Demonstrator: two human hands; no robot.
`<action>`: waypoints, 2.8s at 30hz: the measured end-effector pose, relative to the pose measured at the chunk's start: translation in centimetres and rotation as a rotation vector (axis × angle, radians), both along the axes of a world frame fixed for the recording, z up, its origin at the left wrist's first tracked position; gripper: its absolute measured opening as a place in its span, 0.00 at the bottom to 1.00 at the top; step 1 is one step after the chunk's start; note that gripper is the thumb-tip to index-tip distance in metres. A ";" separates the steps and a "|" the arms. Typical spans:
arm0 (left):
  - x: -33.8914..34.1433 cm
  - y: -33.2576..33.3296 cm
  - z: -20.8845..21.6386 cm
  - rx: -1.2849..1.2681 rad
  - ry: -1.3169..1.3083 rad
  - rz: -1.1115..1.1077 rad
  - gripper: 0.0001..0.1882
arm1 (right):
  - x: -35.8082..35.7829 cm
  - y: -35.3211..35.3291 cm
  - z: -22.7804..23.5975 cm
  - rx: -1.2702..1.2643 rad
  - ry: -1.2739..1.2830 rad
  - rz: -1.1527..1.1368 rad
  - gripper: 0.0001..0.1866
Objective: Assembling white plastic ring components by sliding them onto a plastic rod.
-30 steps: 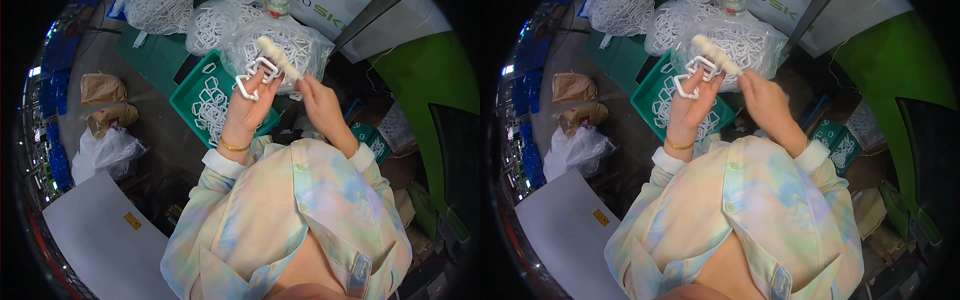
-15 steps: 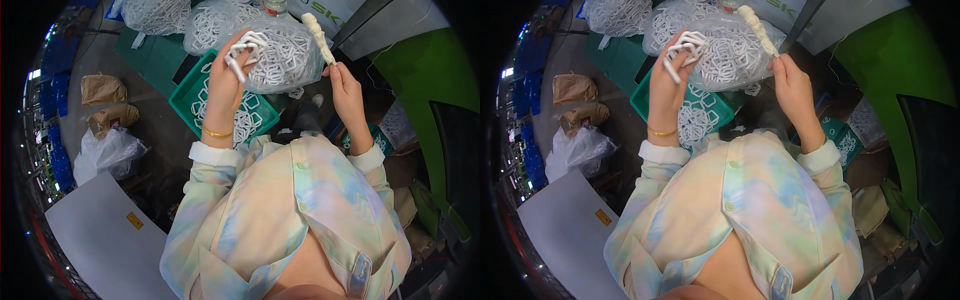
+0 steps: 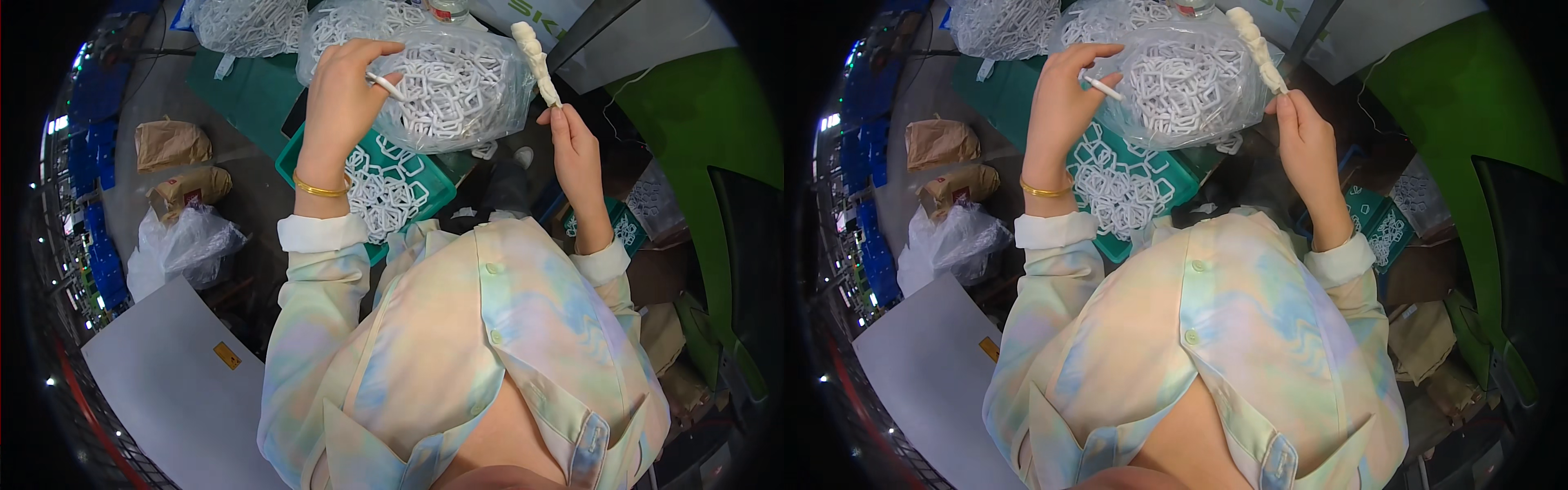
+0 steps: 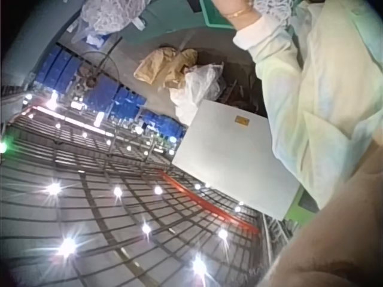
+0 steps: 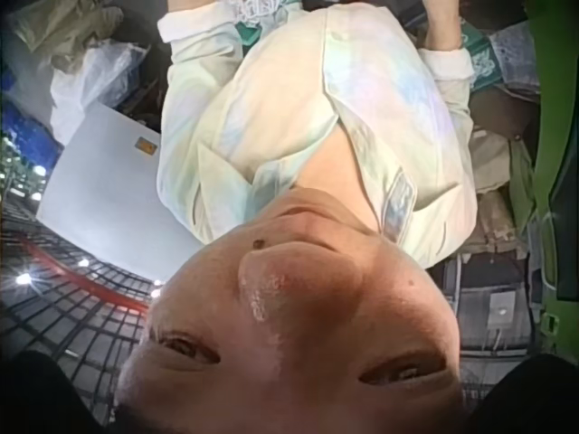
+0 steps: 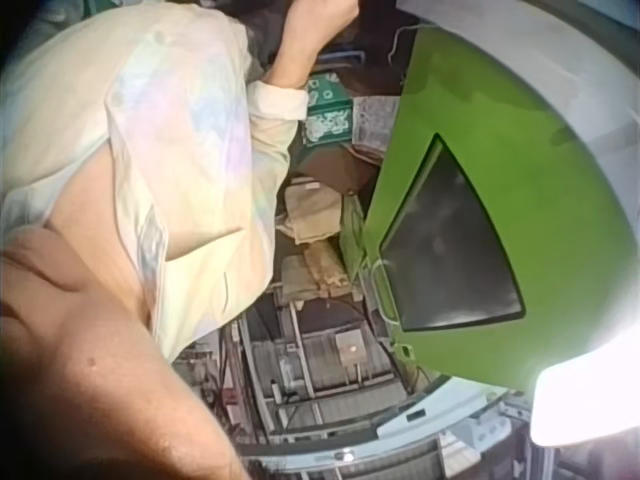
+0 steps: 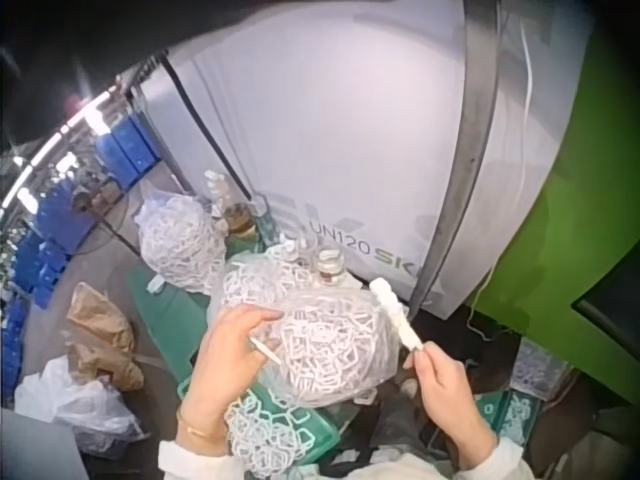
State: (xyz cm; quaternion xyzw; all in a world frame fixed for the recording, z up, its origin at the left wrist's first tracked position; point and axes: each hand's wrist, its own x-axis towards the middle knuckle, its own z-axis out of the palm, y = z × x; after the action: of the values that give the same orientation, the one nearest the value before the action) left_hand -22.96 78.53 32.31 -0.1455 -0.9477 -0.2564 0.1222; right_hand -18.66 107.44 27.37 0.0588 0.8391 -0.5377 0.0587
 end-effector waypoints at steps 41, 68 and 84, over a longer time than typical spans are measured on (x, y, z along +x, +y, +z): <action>5.6 -5.5 -9.1 0.359 -0.130 0.428 0.09 | 0.9 0.6 -1.7 0.070 0.074 0.094 0.18; 11.2 -5.8 -22.3 0.190 -0.207 0.508 0.10 | 2.7 -1.6 -1.0 0.117 0.066 0.208 0.18; 7.0 -6.6 -23.4 0.254 -0.679 0.267 0.12 | 3.2 0.0 -1.5 0.131 0.043 0.167 0.17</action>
State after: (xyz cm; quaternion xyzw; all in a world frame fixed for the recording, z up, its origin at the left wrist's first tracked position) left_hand -15.94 71.94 8.89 0.0887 -0.9055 -0.3872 -0.1494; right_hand -15.43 107.45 25.86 -0.0191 0.8755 -0.4759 0.0816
